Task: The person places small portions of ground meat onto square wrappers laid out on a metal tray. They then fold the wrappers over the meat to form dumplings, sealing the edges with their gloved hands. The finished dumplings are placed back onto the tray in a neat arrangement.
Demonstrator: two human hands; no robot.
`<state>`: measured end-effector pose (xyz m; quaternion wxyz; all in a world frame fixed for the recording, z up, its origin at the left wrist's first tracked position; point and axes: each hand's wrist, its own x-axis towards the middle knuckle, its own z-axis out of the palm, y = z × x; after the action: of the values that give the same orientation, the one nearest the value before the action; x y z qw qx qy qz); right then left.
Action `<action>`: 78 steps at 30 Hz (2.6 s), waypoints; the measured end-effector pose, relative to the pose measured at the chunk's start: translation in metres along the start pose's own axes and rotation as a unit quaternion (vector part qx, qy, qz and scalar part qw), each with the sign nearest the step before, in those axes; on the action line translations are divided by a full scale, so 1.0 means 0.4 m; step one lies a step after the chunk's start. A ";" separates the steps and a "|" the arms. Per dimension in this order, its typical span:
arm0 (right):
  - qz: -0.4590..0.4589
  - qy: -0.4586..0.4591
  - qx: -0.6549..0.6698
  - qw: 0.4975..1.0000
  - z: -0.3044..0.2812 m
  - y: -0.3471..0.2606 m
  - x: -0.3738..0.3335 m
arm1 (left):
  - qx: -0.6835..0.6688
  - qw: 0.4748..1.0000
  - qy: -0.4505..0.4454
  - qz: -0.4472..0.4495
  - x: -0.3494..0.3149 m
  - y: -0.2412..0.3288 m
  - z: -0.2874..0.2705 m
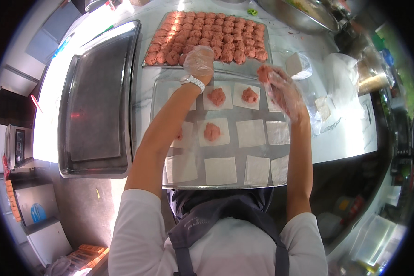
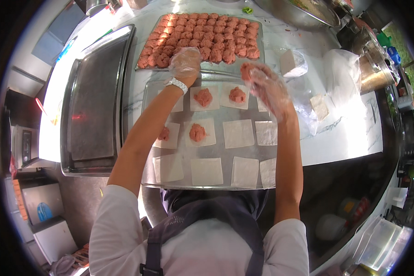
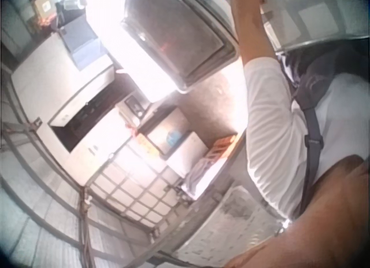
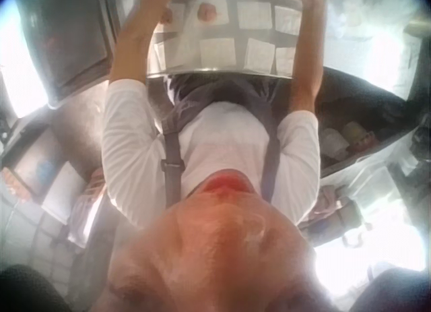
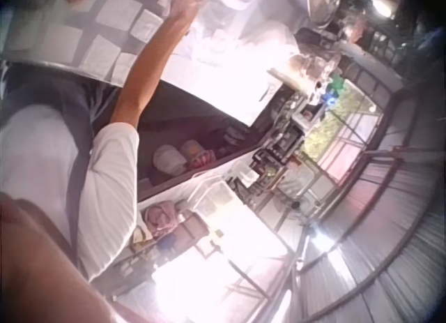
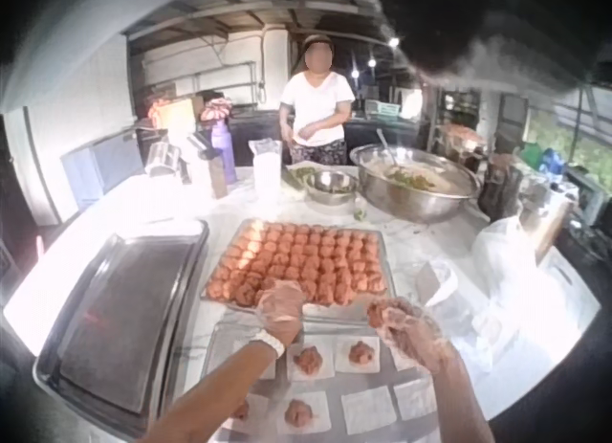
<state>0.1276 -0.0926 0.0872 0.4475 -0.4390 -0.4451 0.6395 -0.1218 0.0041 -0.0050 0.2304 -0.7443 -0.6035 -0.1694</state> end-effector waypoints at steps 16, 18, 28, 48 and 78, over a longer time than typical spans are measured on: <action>-0.014 0.061 0.041 0.997 -0.075 0.065 -0.223 | -0.825 0.424 -0.222 -0.299 0.072 -0.159 -0.014; 0.006 0.070 0.008 0.997 -0.076 0.062 -0.233 | -0.844 0.303 -0.238 -0.372 0.087 -0.147 -0.081; -0.004 0.083 -0.227 0.970 -0.078 0.083 -0.262 | -0.727 0.545 -0.390 -0.151 -0.030 0.007 -0.350; -0.131 0.208 -0.513 0.823 -0.079 0.193 -0.300 | -0.388 0.826 -0.343 0.224 -0.228 0.280 -0.320; -0.268 0.092 -0.477 0.832 0.001 0.105 0.004 | -0.580 0.769 -0.024 -0.270 -0.250 -0.131 -0.554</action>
<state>0.1191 -0.0996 0.0465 0.3751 -0.5182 -0.7519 0.1591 -0.1885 -0.1904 0.1347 -0.3144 -0.5469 -0.5719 -0.5244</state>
